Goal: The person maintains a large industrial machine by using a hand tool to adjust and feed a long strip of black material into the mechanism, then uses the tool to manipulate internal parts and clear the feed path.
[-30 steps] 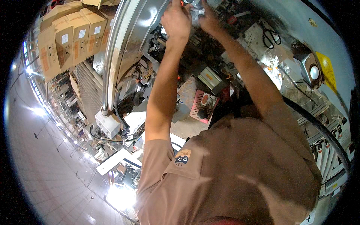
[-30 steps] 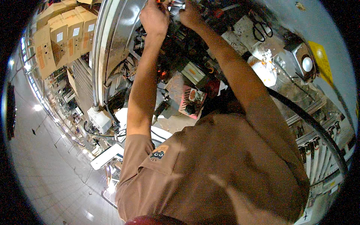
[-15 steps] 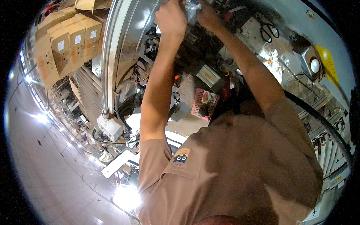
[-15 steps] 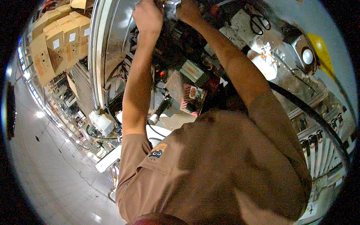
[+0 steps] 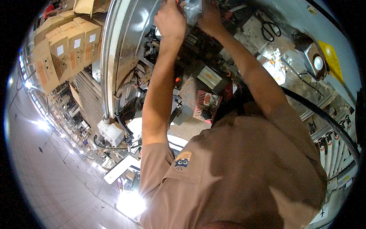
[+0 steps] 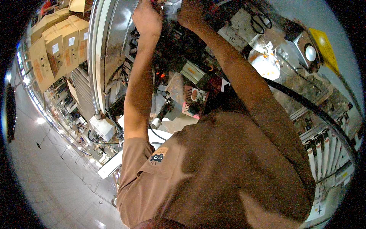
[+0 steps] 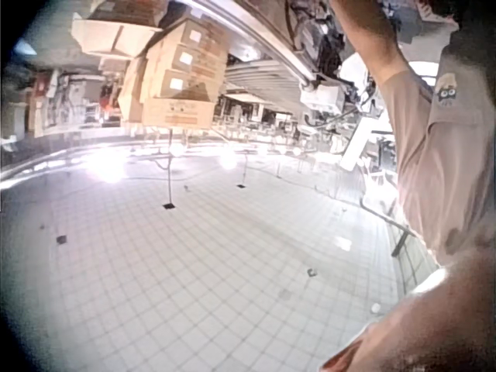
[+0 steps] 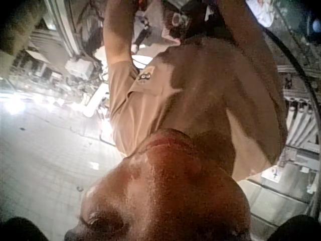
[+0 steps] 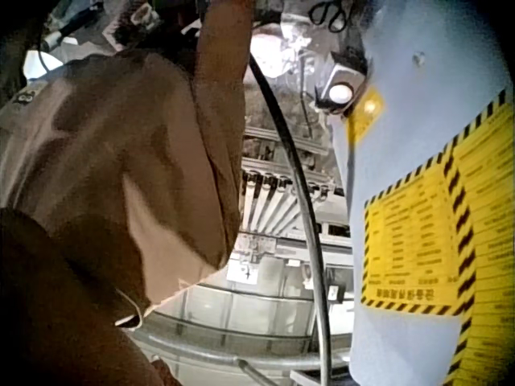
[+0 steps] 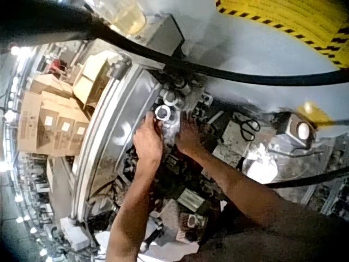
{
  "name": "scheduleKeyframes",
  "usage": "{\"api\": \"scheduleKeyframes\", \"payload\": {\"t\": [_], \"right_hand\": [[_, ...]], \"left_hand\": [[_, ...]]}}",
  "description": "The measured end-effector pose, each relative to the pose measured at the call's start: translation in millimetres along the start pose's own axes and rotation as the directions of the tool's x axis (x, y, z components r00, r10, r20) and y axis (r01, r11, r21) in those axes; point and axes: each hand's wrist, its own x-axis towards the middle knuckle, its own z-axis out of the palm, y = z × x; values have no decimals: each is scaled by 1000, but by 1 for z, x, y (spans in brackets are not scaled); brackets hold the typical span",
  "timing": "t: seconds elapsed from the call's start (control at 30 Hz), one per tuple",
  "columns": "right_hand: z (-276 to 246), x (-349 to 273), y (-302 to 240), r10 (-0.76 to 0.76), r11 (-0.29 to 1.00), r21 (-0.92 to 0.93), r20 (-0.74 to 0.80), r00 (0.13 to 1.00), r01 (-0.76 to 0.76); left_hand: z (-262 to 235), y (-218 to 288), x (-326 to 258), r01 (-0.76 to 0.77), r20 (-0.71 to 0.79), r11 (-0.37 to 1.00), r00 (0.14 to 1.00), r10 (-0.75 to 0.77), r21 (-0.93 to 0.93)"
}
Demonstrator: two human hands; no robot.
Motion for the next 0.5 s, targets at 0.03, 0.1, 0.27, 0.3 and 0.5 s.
{"api": "scheduleKeyframes", "payload": {"t": [0.03,0.1,0.27,0.3,0.5], "right_hand": [[9,5,4,18,999,42,-37,999,-16],[27,10,10,55,991,126,-104,993,-42],[-44,-28,-49,16,999,18,443,896,-27],[-36,-24,-35,40,999,-34,326,945,-31],[1,9,-18,-64,975,210,-25,998,68]], "left_hand": [[1,7,4,-16,9,1000,1000,16,-13],[6,20,12,-42,28,998,999,43,-40],[-8,-13,-5,93,36,996,995,-93,0],[-4,-9,-6,47,1,999,999,-47,-5],[3,6,9,5,21,1000,1000,-5,-27]]}}
